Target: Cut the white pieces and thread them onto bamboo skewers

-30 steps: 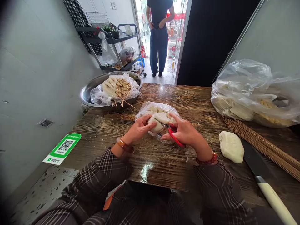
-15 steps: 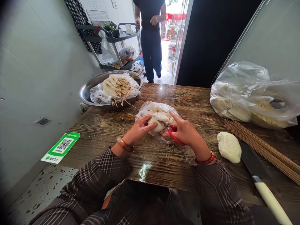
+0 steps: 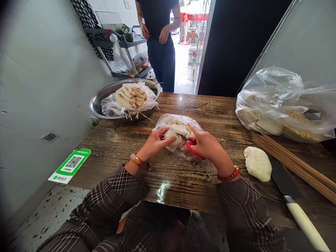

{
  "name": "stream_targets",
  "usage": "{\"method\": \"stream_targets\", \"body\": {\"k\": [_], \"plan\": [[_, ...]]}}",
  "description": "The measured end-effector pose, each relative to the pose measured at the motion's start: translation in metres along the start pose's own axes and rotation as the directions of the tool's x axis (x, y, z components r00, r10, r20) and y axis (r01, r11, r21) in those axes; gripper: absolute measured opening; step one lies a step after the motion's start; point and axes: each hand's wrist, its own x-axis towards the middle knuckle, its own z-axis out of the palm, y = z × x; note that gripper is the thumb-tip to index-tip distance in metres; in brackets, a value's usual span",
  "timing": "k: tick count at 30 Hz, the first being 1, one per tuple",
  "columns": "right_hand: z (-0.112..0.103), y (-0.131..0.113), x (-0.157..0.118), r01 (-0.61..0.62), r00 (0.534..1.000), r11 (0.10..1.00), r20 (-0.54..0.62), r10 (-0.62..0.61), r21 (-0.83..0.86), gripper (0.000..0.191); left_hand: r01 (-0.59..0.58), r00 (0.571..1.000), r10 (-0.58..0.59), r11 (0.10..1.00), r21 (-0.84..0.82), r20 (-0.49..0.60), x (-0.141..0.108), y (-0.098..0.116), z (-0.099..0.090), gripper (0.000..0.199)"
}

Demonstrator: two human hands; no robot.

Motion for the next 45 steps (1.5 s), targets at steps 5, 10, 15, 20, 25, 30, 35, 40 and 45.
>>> {"method": "stream_targets", "body": {"k": [5,10,15,20,25,30,35,40,45], "plan": [[-0.003,-0.004,-0.001,-0.021,1.000,0.996,-0.018,0.019,-0.091,0.085,0.013,1.000,-0.013,1.000,-0.021,-0.012,0.000,-0.002,-0.001,0.050],[-0.002,0.001,0.000,0.003,1.000,1.000,-0.011,-0.003,-0.011,0.081,0.044,0.999,-0.044,0.991,-0.129,0.002,0.002,-0.002,-0.001,0.051],[0.001,0.010,0.001,0.033,0.999,0.999,0.004,-0.033,0.025,0.090,0.074,0.997,-0.077,0.983,-0.168,-0.007,0.001,0.004,-0.002,0.050],[0.003,0.007,0.004,0.023,1.000,1.000,0.011,-0.023,0.018,0.090,0.096,0.995,-0.097,0.974,-0.203,0.005,0.000,0.003,-0.001,0.053],[0.003,-0.005,0.015,0.070,0.996,0.991,-0.046,-0.076,-0.116,0.075,0.116,0.993,-0.119,0.977,-0.177,-0.010,0.000,-0.001,-0.002,0.058],[0.000,-0.002,0.028,0.044,0.999,0.990,0.001,-0.044,-0.133,0.065,0.149,0.989,-0.147,0.951,-0.271,0.029,0.001,0.004,-0.008,0.052],[0.004,-0.007,0.025,0.038,0.999,0.964,0.028,-0.032,-0.262,0.078,0.159,0.978,-0.206,0.861,-0.484,-0.045,0.004,0.007,-0.014,0.046],[0.001,-0.011,0.005,0.039,0.995,0.936,0.099,-0.005,-0.349,0.092,0.151,0.963,-0.247,0.831,-0.535,-0.112,0.007,0.005,-0.015,0.048],[-0.018,0.003,-0.007,0.000,0.996,0.939,0.082,0.030,-0.345,0.070,0.154,0.949,-0.276,0.828,-0.540,-0.153,0.009,0.001,-0.014,0.049]]}}
